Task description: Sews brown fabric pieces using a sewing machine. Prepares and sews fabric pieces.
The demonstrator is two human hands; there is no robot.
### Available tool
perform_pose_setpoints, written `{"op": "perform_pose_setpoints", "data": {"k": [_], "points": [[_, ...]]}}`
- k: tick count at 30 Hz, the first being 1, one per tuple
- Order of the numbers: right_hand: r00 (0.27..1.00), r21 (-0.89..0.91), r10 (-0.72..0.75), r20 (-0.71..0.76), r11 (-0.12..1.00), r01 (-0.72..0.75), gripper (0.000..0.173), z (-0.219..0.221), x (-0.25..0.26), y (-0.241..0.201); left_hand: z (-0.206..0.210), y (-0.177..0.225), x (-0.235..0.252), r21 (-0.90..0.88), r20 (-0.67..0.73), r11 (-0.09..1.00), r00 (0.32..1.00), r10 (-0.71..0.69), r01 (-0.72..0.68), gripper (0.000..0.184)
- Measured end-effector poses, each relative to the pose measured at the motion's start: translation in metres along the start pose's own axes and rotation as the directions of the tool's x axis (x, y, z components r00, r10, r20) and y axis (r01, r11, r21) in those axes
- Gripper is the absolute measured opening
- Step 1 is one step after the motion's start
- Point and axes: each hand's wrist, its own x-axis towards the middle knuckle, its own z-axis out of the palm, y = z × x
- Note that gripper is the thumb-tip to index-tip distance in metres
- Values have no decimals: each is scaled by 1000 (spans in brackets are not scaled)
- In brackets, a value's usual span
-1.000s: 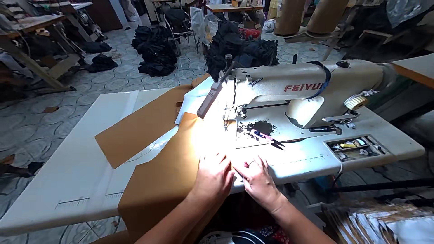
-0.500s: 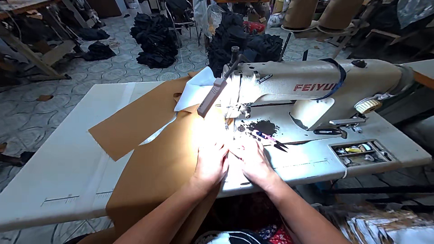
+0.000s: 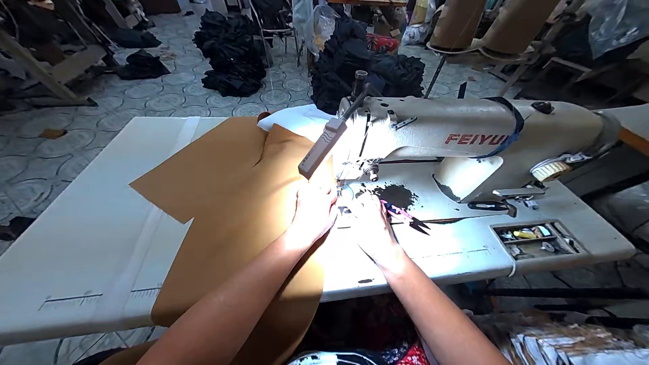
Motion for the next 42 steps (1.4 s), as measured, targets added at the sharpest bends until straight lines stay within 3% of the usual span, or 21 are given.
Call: {"op": "perform_pose_setpoints", "data": {"k": [5, 15, 21, 23, 25, 27, 30, 31, 34, 37, 39, 42], "points": [[951, 16, -154, -268, 986, 164, 25, 0, -15, 12, 0, -1, 5, -6, -7, 1000, 1000, 6, -6, 27], [844, -43, -86, -529, 996, 74, 25, -8, -45, 39, 0, 1, 16, -14, 25, 998, 998, -57, 58, 30], [835, -95, -112, -538, 993, 72, 27, -3, -42, 39, -7, -6, 17, -45, 127, 998, 991, -32, 38, 40], [848, -100, -105, -520, 993, 61, 28, -3, -45, 40, -22, -10, 2, -44, 218, 998, 975, -34, 44, 52], [854, -101, -92, -511, 994, 46, 28, -2, -46, 40, -48, -5, -33, -15, 233, 991, 964, -129, 136, 54], [845, -96, -95, -526, 994, 52, 28, 0, -45, 39, -76, -2, -73, 66, 276, 956, 916, -291, 284, 45], [856, -97, -99, -508, 994, 57, 26, 0, -43, 36, -119, -18, -94, 305, 458, 870, 741, -491, 388, 51], [866, -99, -97, -491, 994, 55, 27, 0, -43, 34, -127, -28, -88, 371, 471, 832, 688, -551, 413, 55], [871, -72, -100, -480, 995, 74, 31, 1, -42, 32, -135, -68, -49, 444, 387, 768, 674, -629, 461, 47], [865, -44, -87, -495, 996, 75, 32, 2, -43, 33, -115, -95, 18, 508, 255, 722, 718, -647, 470, 21], [857, -40, -78, -509, 997, 67, 30, 1, -43, 34, -102, -88, 69, 472, 226, 735, 739, -634, 486, 25], [844, -7, -57, -533, 998, 63, 30, 2, -42, 33, -87, -84, 126, 323, 219, 874, 870, -442, 363, 38]]}}
